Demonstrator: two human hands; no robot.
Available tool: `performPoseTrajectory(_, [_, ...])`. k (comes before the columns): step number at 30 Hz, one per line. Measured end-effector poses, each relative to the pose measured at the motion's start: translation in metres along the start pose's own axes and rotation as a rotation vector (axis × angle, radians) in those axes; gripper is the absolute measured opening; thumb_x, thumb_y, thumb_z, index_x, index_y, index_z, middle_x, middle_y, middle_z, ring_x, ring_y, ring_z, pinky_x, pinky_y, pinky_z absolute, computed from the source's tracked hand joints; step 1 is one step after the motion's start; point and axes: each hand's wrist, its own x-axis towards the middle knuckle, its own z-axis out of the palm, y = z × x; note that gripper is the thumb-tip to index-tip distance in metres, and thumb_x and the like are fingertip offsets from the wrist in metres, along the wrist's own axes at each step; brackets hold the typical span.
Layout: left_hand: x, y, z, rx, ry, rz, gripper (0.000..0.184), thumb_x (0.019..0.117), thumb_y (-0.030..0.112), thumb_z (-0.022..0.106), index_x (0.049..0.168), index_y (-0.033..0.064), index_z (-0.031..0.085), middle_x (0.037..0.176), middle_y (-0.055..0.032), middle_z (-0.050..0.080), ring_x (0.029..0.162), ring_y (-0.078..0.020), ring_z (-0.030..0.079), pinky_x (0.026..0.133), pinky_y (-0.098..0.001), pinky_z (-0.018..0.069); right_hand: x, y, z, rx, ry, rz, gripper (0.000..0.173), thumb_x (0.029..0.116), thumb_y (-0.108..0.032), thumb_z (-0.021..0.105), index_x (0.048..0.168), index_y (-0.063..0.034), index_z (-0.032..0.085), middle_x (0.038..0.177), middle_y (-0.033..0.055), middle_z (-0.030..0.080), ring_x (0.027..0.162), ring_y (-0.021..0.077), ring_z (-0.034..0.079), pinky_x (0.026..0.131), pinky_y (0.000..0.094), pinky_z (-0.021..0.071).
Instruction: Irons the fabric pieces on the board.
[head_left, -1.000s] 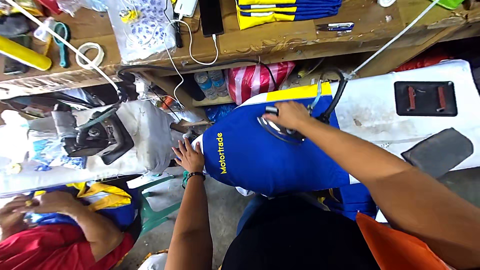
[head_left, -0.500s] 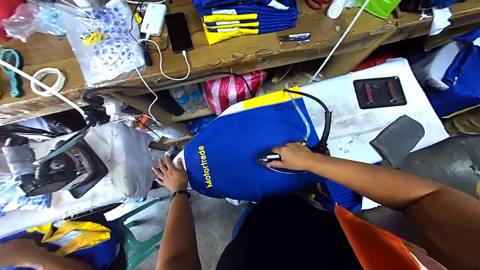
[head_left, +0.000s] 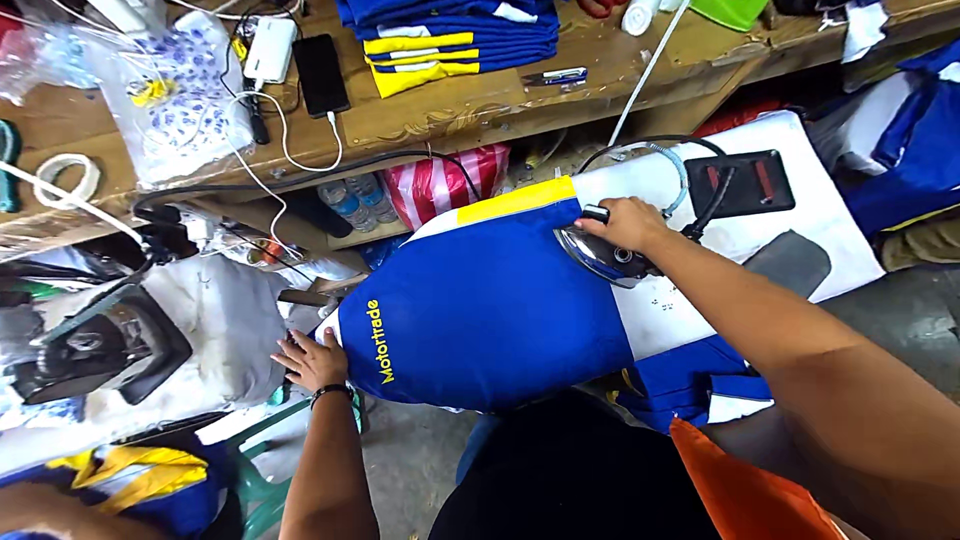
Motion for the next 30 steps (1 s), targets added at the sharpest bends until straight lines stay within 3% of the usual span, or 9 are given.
performPoseTrajectory(6, [-0.026,-0.018,0.009,-0.066,0.043,-0.029,0.075,0.1083,0.048,0.036,0.164,0.0038,0.015,0.17,-0.0261,0.004,0.157,-0.0479,0.005,0.119,-0.0706,0.0163,-0.02,0.0,0.01,-0.11,-0.109,-0.247,0.058,0.097,-0.062,0.059,0.102,-0.0052,0.068,0.083,0.019,0.068,0.085,0.0404,0.068,0.071,0.0604,0.0504])
performPoseTrajectory(8, [-0.032,-0.027,0.011,-0.159,0.067,-0.052,0.075,0.1087,0.045,0.038,0.163,0.0002,0.014,0.169,-0.0294,0.004,0.157,-0.048,0.007,0.123,-0.0635,0.0176,-0.022,-0.001,0.012,-0.132,-0.081,-0.256,0.059,0.0977,-0.063,0.057,0.102,-0.0049,0.067,0.082,0.0189,0.068,0.084,0.0403,0.069,0.07,0.0588,0.0505])
performPoseTrajectory(12, [-0.041,-0.025,0.008,-0.462,0.091,-0.214,0.068,0.1119,0.035,0.037,0.16,-0.0071,0.014,0.166,-0.0346,0.008,0.157,-0.044,0.013,0.127,-0.0474,0.0164,0.004,-0.017,-0.001,-0.003,0.023,-0.039,0.067,0.0997,-0.063,0.053,0.106,0.002,0.066,0.096,0.0275,0.068,0.097,0.0475,0.068,0.076,0.0652,0.05])
performPoseTrajectory(14, [-0.045,-0.021,0.01,-0.581,0.053,-0.315,0.065,0.1132,0.035,0.031,0.16,-0.0078,0.016,0.165,-0.0343,0.016,0.156,-0.0416,0.019,0.126,-0.0476,0.0191,0.02,-0.02,-0.011,0.045,0.049,0.054,0.069,0.0999,-0.064,0.052,0.11,0.0029,0.066,0.104,0.0289,0.068,0.103,0.0481,0.067,0.08,0.0665,0.0499])
performPoseTrajectory(17, [-0.053,-0.014,0.009,-0.76,0.009,-0.412,0.063,0.1142,0.039,0.019,0.157,-0.0069,0.026,0.159,-0.0303,0.035,0.149,-0.0359,0.037,0.12,-0.0496,0.0316,0.029,-0.007,-0.017,0.065,0.042,0.09,0.07,0.1,-0.064,0.052,0.112,0.004,0.065,0.106,0.03,0.067,0.105,0.0489,0.066,0.081,0.0667,0.0495])
performPoseTrajectory(20, [-0.055,-0.018,0.011,-0.885,-0.046,-0.485,0.069,0.1125,0.048,0.014,0.158,-0.0015,0.029,0.159,-0.0281,0.035,0.146,-0.0395,0.039,0.113,-0.0605,0.0363,0.024,0.031,-0.018,0.076,0.077,0.121,0.072,0.0987,-0.066,0.053,0.109,0.0043,0.065,0.103,0.0317,0.067,0.101,0.0519,0.066,0.079,0.0705,0.0486])
performPoseTrajectory(25, [-0.056,-0.031,0.008,-0.986,-0.082,-0.586,0.069,0.1122,0.049,0.017,0.153,-0.0027,0.036,0.157,-0.0262,0.039,0.141,-0.0378,0.044,0.11,-0.0587,0.0411,0.022,0.101,-0.032,0.103,0.163,0.27,0.076,0.0985,-0.066,0.053,0.109,0.0075,0.066,0.106,0.0388,0.065,0.104,0.0589,0.063,0.082,0.0778,0.0446])
performPoseTrajectory(27, [-0.054,-0.037,0.007,-0.986,-0.124,-0.594,0.064,0.113,0.045,0.02,0.152,-0.0031,0.039,0.155,-0.025,0.042,0.139,-0.0356,0.047,0.109,-0.056,0.0415,0.021,0.116,-0.036,0.071,0.22,0.283,0.08,0.0968,-0.069,0.053,0.114,0.0078,0.064,0.108,0.0405,0.064,0.104,0.0607,0.062,0.082,0.0789,0.0438])
performPoseTrajectory(30, [-0.059,-0.044,0.006,-0.972,-0.195,-0.574,0.056,0.1135,0.038,0.029,0.149,-0.0026,0.043,0.148,-0.0251,0.049,0.132,-0.0334,0.053,0.107,-0.0503,0.0437,0.0,0.117,-0.022,-0.086,0.461,0.076,0.08,0.0971,-0.064,0.056,0.142,0.0023,0.052,0.14,0.0398,0.049,0.128,0.0624,0.047,0.099,0.0804,0.0349])
